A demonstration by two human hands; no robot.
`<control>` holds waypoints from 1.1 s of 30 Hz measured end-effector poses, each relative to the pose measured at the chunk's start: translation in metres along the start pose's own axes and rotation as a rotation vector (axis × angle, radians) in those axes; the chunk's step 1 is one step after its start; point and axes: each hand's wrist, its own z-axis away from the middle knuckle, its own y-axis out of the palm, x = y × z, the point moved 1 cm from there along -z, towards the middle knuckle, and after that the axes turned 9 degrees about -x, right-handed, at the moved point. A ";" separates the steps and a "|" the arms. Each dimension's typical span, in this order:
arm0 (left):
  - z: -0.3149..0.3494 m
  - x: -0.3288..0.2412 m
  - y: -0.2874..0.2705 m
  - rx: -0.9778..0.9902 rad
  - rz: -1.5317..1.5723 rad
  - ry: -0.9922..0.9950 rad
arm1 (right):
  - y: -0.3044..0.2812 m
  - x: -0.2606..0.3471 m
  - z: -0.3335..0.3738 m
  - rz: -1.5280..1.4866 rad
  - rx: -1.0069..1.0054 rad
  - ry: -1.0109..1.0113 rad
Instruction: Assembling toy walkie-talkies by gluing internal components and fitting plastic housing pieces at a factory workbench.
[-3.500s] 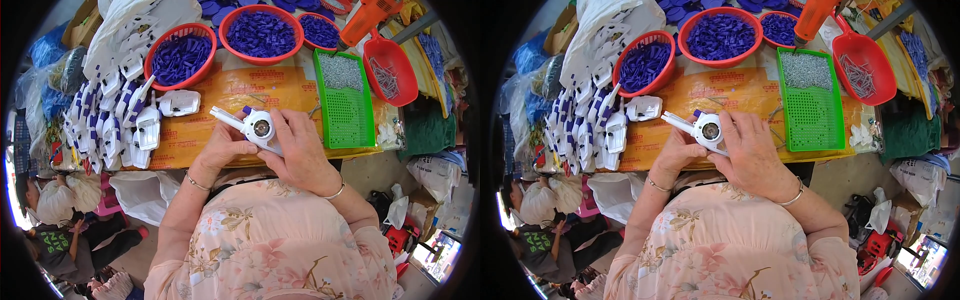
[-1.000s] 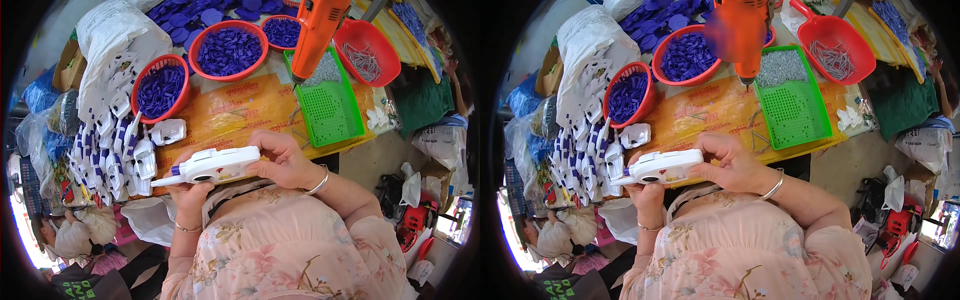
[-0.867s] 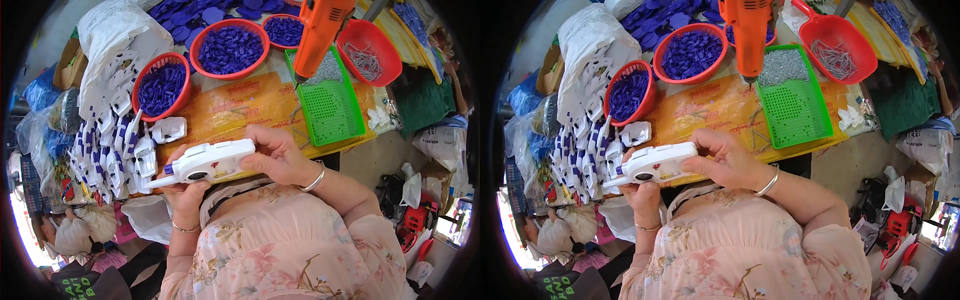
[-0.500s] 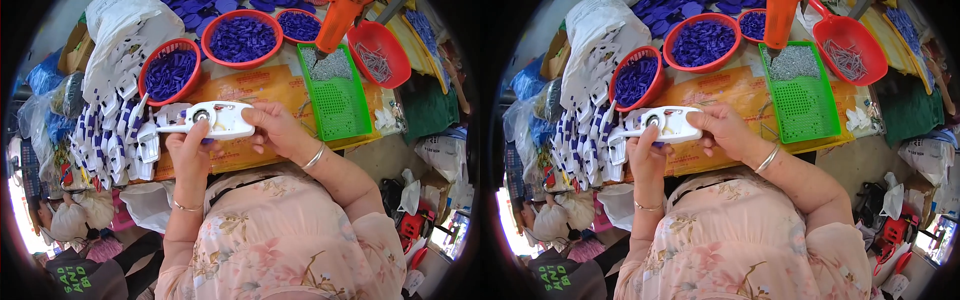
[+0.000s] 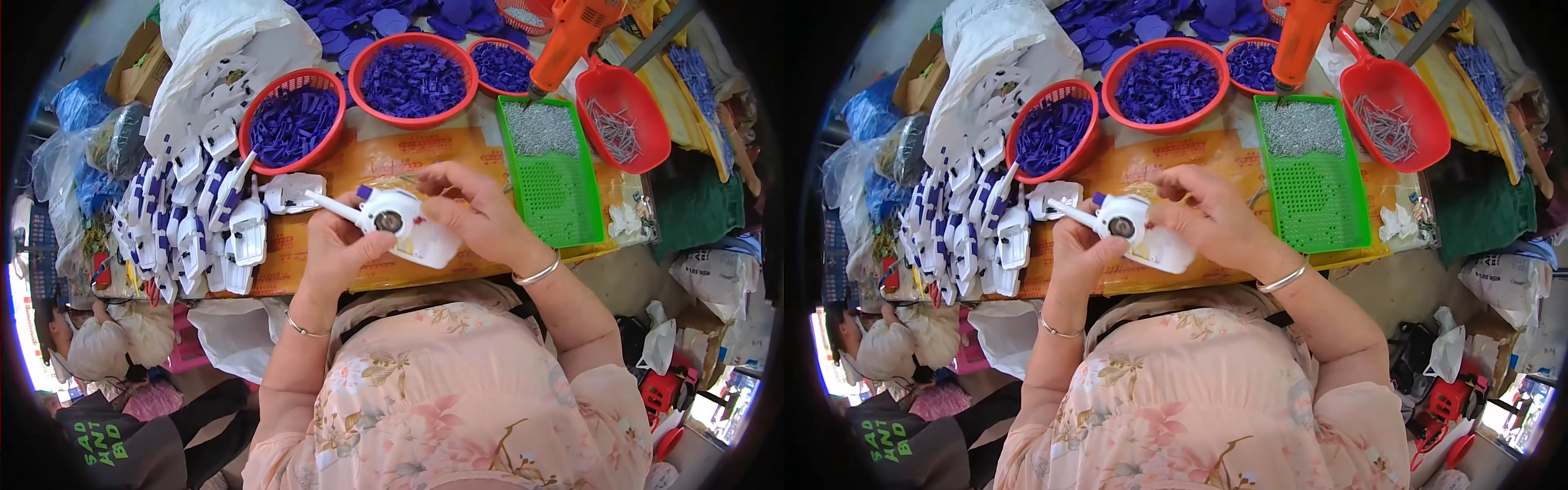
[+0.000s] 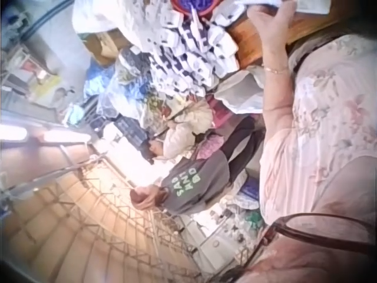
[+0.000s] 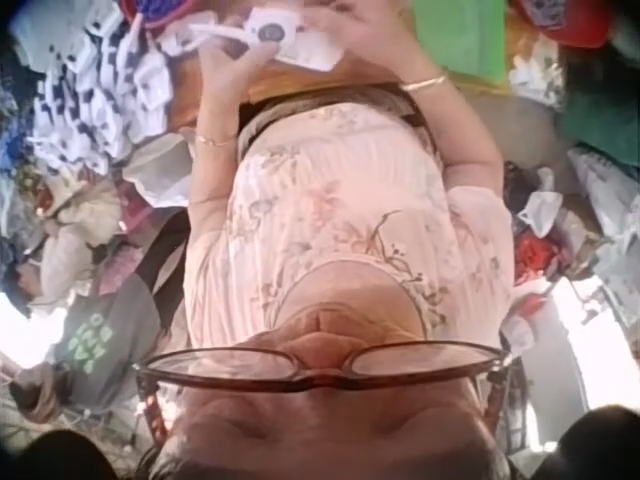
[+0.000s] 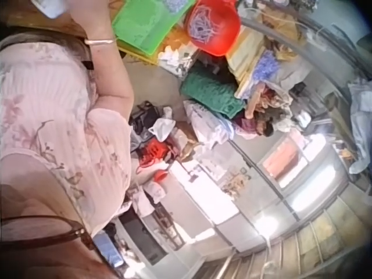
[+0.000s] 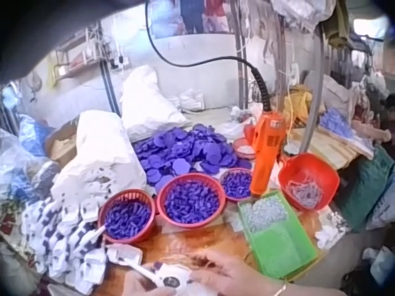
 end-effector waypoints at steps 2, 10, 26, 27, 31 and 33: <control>0.002 0.002 -0.001 0.086 0.001 0.001 | 0.004 0.005 -0.002 0.110 -0.006 -0.140; 0.008 0.003 0.003 0.099 -0.072 0.102 | 0.008 0.020 0.003 0.372 0.136 -0.345; 0.022 0.009 0.016 0.121 -0.122 -0.051 | 0.021 -0.044 0.002 -0.885 -0.218 0.208; 0.025 0.011 0.021 0.118 -0.135 -0.085 | 0.024 -0.045 0.002 -0.883 -0.211 0.216; 0.030 0.025 0.024 -0.007 -0.237 -0.022 | 0.029 -0.049 0.002 -0.894 -0.214 0.220; 0.030 0.029 0.021 -0.004 -0.294 -0.001 | 0.027 -0.046 0.003 -0.876 -0.199 0.184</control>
